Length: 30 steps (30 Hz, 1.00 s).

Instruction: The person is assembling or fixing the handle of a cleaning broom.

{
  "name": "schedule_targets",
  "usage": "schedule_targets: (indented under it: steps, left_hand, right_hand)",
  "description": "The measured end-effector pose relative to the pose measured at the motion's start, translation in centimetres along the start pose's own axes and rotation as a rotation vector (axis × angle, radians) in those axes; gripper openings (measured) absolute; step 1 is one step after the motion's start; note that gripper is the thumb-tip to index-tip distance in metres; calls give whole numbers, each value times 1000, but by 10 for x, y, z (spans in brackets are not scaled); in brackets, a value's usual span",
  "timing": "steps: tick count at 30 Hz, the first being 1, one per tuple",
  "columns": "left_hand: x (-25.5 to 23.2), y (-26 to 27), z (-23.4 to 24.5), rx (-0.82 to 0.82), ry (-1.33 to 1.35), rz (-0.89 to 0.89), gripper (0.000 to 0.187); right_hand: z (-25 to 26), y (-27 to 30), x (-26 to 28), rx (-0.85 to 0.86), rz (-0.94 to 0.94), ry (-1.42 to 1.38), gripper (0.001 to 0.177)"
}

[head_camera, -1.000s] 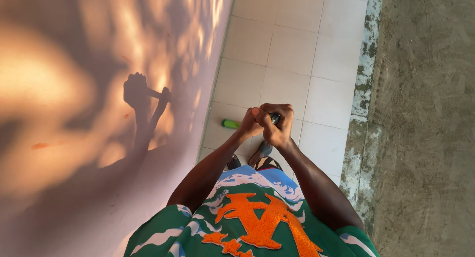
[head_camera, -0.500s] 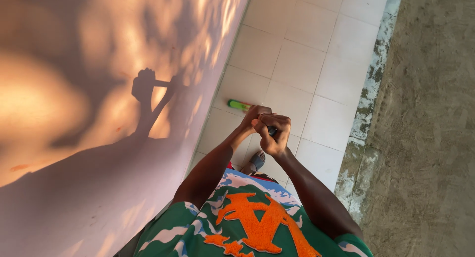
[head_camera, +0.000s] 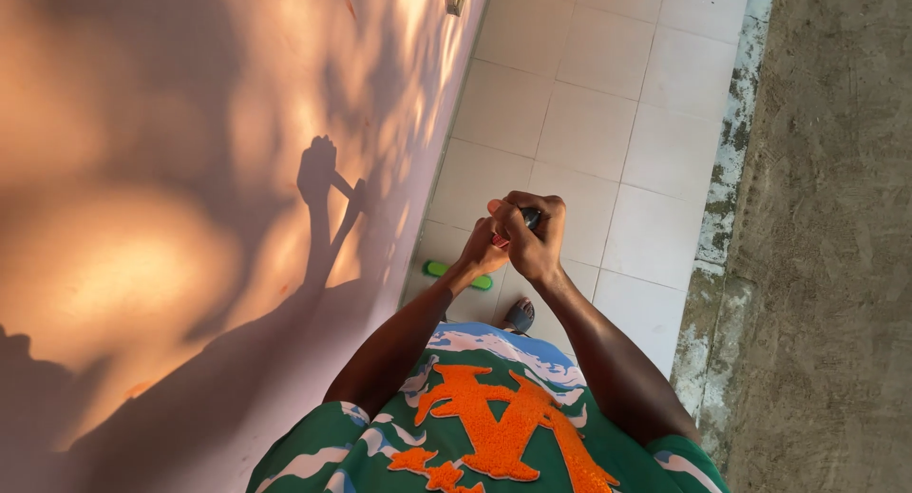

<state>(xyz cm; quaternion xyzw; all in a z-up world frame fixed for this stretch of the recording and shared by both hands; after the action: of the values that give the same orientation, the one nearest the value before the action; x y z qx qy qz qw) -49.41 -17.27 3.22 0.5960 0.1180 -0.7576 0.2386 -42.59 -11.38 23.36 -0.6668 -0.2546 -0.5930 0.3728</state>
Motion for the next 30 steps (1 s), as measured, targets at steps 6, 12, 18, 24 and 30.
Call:
schedule_targets:
  steps: [6, 12, 18, 24, 30]
  left_hand:
    - [29, -11, 41, 35, 20, 58, 21]
    - [42, -48, 52, 36, -202, -172, 25]
    - [29, -58, 51, 62, -176, -202, 22]
    - [-1, -36, 46, 85, 108, -118, 15]
    - [-2, -54, 11, 219, 55, -46, 17]
  right_hand:
    - [-40, -7, -16, -27, -30, 65, 32]
    - [-52, -7, -34, -96, 162, 191, 17]
    - [-62, -10, -13, -41, 322, 295, 31]
    - [-36, -20, 11, -120, 82, 214, 25]
    - [8, -22, -9, -181, -43, 242, 26]
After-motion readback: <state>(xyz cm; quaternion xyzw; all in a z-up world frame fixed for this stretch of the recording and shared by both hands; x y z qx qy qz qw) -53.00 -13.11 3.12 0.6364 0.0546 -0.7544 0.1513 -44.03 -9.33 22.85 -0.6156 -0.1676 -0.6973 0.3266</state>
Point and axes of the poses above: each hand's wrist, its own y-axis away from the middle knuckle, its own z-axis out of the back of the hand, x = y × z, the point moved 2 cm from there along -y, towards the middle knuckle, and after that the axes turned 3 degrees about y, right-handed, at the moved point
